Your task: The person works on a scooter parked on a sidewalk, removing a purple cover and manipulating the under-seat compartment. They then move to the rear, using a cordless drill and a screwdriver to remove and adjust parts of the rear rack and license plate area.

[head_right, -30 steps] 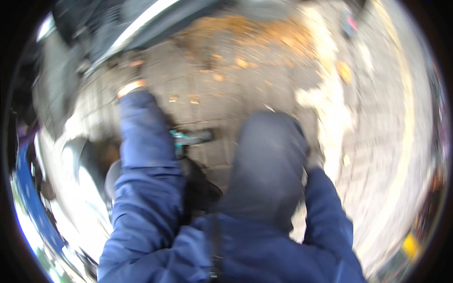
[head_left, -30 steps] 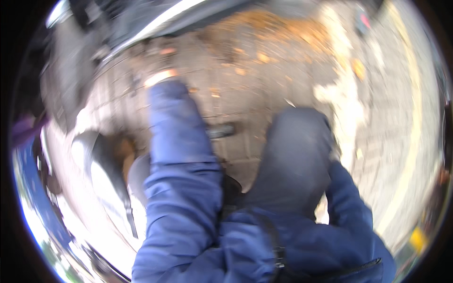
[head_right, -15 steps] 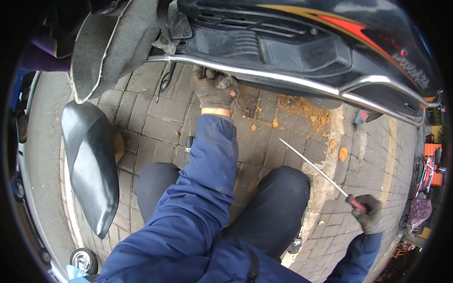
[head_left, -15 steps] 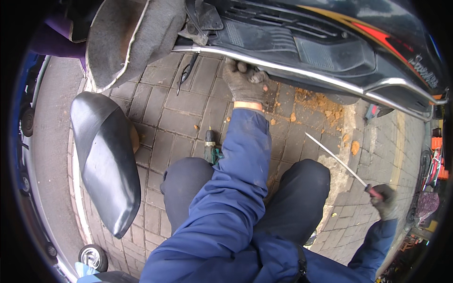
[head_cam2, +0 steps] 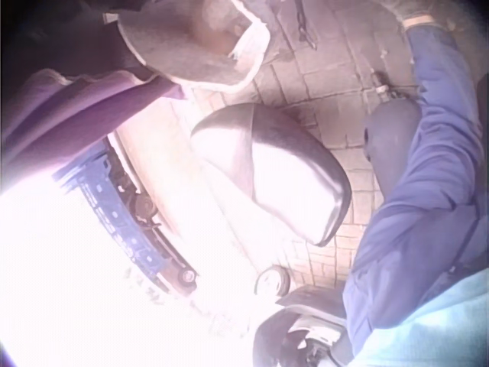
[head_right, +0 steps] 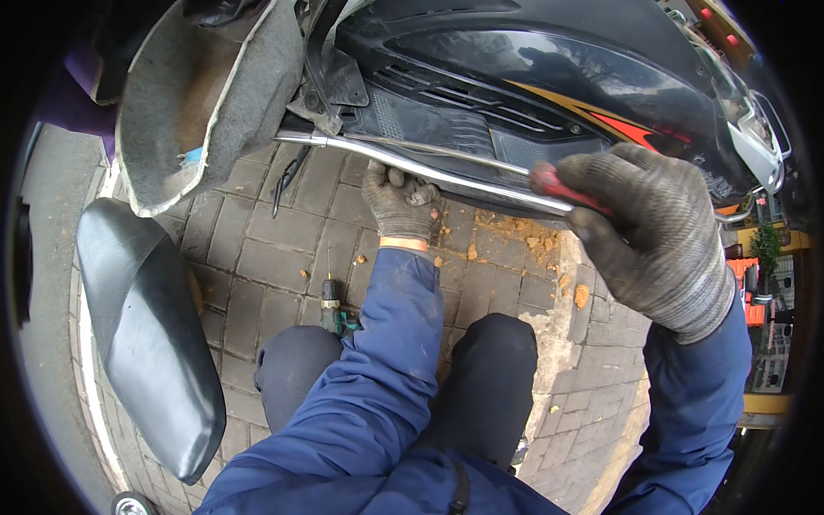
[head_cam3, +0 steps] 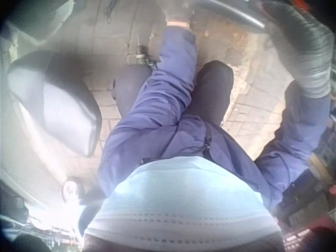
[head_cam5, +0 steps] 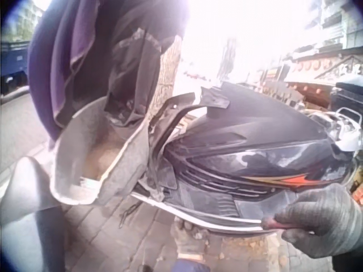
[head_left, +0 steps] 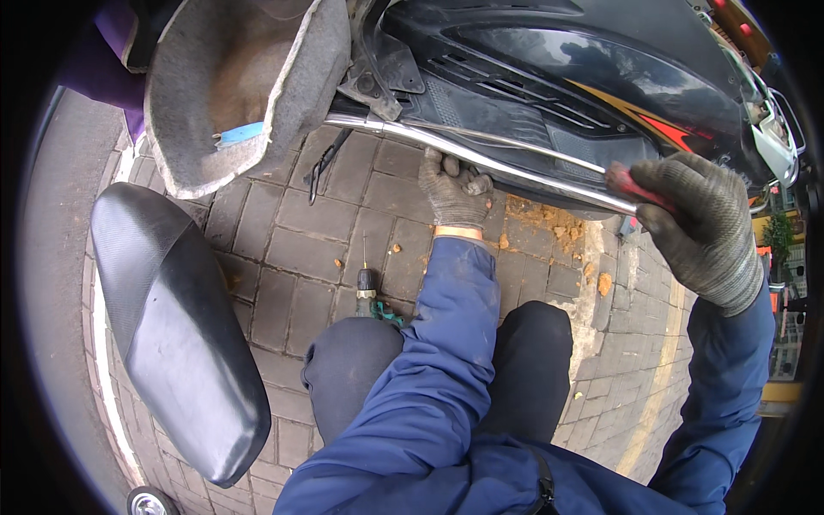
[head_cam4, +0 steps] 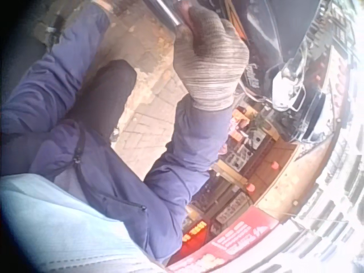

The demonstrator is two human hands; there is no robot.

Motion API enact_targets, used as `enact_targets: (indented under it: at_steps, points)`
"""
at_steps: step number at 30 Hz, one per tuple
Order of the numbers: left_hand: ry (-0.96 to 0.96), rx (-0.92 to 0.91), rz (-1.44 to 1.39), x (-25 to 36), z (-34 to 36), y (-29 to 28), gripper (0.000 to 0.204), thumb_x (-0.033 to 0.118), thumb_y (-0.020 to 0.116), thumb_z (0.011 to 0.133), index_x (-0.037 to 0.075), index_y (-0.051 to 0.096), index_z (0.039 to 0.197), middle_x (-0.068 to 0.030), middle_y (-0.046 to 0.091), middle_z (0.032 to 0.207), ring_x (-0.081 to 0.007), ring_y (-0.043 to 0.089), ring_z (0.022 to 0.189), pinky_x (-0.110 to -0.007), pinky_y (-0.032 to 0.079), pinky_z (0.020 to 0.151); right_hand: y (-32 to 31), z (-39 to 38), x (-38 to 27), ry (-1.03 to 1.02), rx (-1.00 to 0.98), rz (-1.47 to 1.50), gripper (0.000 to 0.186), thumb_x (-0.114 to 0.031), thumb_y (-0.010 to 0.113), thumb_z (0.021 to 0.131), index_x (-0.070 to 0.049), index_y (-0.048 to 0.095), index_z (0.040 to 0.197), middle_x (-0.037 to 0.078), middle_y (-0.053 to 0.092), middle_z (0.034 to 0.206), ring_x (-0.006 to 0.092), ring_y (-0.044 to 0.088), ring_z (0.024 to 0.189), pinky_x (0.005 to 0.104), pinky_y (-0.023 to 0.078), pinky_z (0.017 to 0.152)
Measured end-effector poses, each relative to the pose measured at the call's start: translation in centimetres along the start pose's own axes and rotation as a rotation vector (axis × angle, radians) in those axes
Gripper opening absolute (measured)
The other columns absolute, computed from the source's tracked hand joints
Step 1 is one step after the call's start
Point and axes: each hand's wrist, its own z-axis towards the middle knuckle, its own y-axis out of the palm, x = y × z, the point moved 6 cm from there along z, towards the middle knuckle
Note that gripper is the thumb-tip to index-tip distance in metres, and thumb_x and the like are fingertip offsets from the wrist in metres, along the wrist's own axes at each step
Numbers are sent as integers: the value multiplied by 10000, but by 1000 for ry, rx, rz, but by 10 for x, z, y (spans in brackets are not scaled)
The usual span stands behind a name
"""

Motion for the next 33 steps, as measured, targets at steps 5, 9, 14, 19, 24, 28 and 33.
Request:
enact_targets:
  at_steps: [5, 9, 14, 19, 24, 28, 33]
  points:
    - [-44, 49, -41, -2, -1, 0, 277, 326, 563, 896, 162, 537, 674, 93, 429, 502, -75, 405, 392, -188, 303, 253, -4, 30, -58, -90, -33, -341, 328, 8, 680, 721, -14, 683, 1048, 138, 586, 736, 245, 604, 605, 365, 469, 551]
    - [-44, 62, -65, -3, 0, -3, 309, 342, 581, 885, 168, 524, 636, 86, 435, 494, -85, 398, 383, -207, 300, 252, -5, 38, -84, -173, -95, -648, 294, 0, 698, 727, -47, 692, 1018, 105, 567, 699, 195, 590, 585, 315, 468, 487]
    - [-44, 9, -69, -4, 1, -4, 299, 369, 578, 892, 168, 546, 673, 82, 446, 508, -89, 413, 396, -213, 313, 259, 12, 26, -83, -184, -184, -710, 378, -8, 685, 694, -29, 666, 1071, 93, 569, 825, 195, 565, 621, 319, 453, 481]
    - [-14, -40, -99, -3, -2, -2, 164, 316, 562, 908, 214, 564, 780, 111, 448, 551, -19, 432, 449, -176, 325, 259, 26, 16, -110, -328, -139, -852, 412, -43, 661, 704, 13, 632, 1111, 121, 559, 879, 201, 569, 662, 340, 456, 514]
    - [0, -15, -100, -2, -4, -1, 233, 346, 500, 943, 161, 580, 825, 81, 442, 551, -63, 441, 470, -201, 317, 280, 27, 24, -111, -295, -171, -819, 394, -37, 645, 722, 26, 613, 1110, 110, 552, 867, 186, 546, 632, 309, 441, 484]
    - [30, 35, -56, -2, -4, -3, 131, 306, 550, 909, 213, 575, 819, 117, 456, 572, -22, 420, 473, -189, 279, 286, 32, 30, -112, -314, -155, -823, 275, -29, 655, 764, 3, 635, 1036, 91, 565, 772, 170, 561, 598, 297, 443, 451]
    - [9, 27, -64, -1, -4, -3, 139, 303, 541, 902, 209, 564, 802, 110, 447, 570, -39, 435, 492, -207, 282, 289, 17, 58, -101, -373, -114, -723, 163, -5, 652, 791, -13, 666, 953, 106, 606, 757, 151, 610, 629, 300, 470, 460]
